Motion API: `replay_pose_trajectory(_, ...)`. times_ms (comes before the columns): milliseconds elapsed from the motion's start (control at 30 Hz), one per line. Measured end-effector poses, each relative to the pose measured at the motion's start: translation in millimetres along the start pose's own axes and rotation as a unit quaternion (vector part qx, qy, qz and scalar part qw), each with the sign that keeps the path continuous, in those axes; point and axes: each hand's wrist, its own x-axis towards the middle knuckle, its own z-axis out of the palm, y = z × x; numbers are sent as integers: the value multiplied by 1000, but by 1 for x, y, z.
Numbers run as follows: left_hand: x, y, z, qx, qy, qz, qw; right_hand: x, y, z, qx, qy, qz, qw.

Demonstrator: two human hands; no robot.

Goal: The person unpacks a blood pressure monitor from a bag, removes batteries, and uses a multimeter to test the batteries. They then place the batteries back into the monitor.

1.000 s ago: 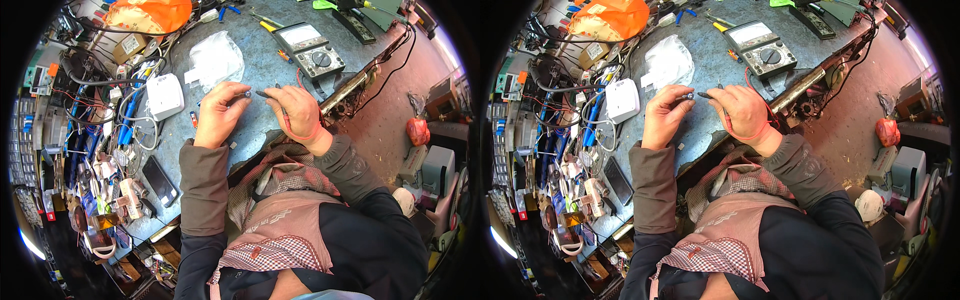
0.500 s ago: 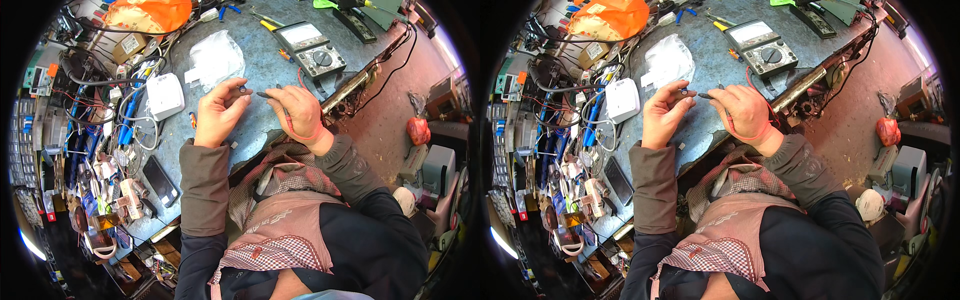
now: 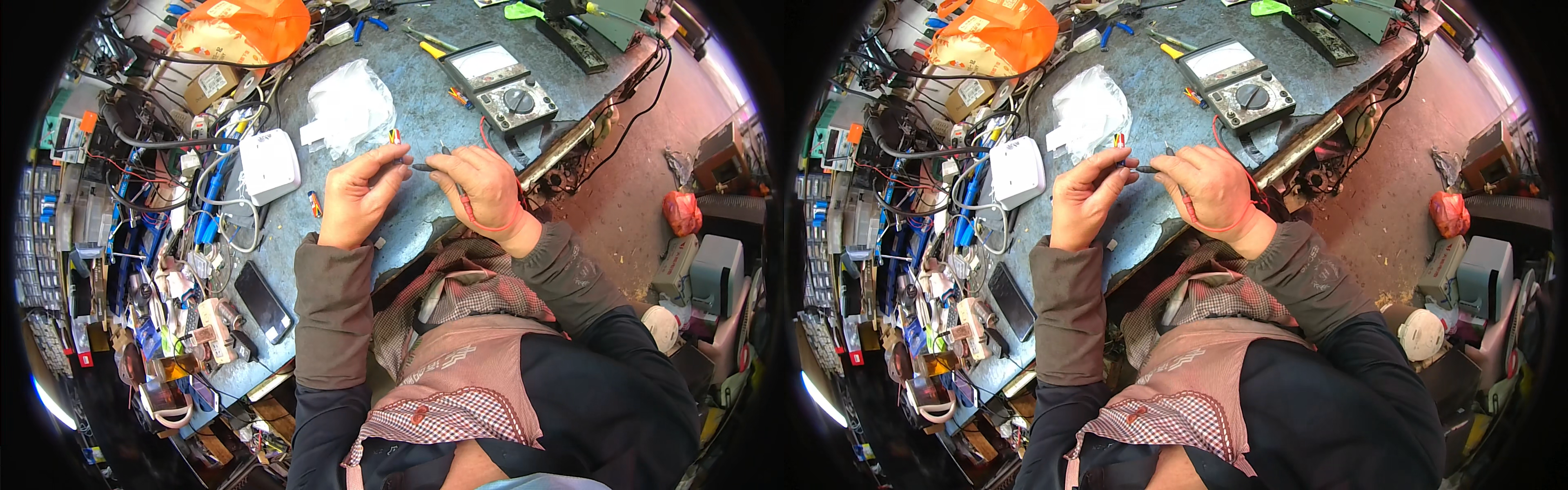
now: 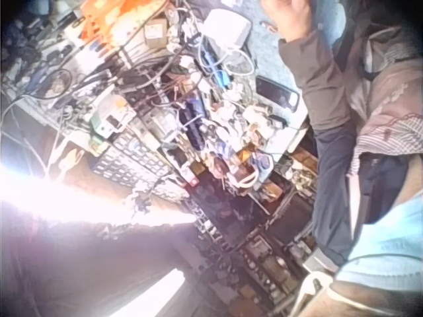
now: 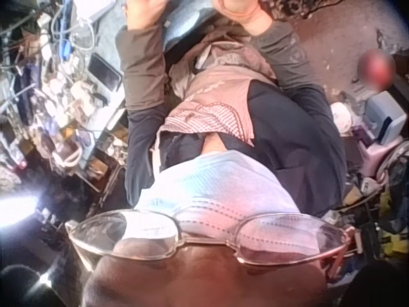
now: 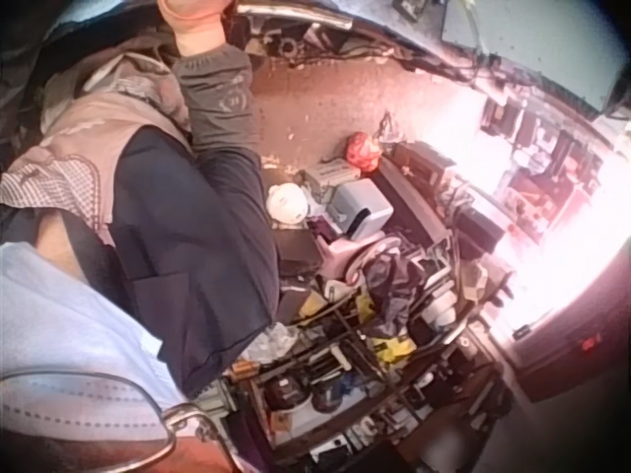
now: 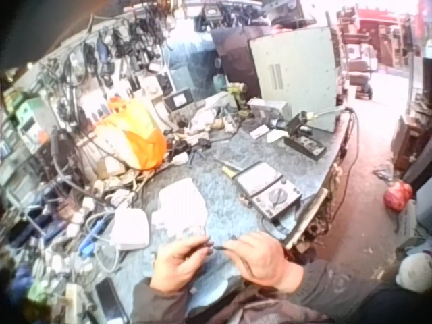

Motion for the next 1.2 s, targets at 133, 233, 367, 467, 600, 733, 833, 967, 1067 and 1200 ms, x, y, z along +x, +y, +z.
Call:
replay_pose_trajectory(133,-2,2,5,75,22,61,995,0,0,-9,67,-14,26,997)
replay_pose_trajectory(233,-3,14,10,176,17,175,969,-1,-1,-15,277,7,125,953)
replay_pose_trajectory(367,-9,32,21,267,-8,291,919,15,-9,-37,585,44,356,727)
replay_pose_trajectory(467,-10,42,28,301,-42,340,890,21,-18,-44,617,23,360,699)
replay_pose_trajectory(600,-12,45,28,308,-66,338,887,17,-25,-44,631,-2,345,695)
replay_pose_trajectory(733,-12,44,27,301,-74,334,890,18,-28,-42,640,-1,350,683)
replay_pose_trajectory(833,-11,43,28,301,-68,342,888,19,-29,-41,624,-6,355,696)
replay_pose_trajectory(967,-11,45,29,306,-68,349,883,20,-29,-41,627,-14,352,695)
replay_pose_trajectory(1067,-11,47,29,317,-66,358,876,20,-28,-40,628,-18,363,688)
replay_pose_trajectory(1200,-10,46,29,316,-69,364,873,20,-28,-38,620,-11,365,694)
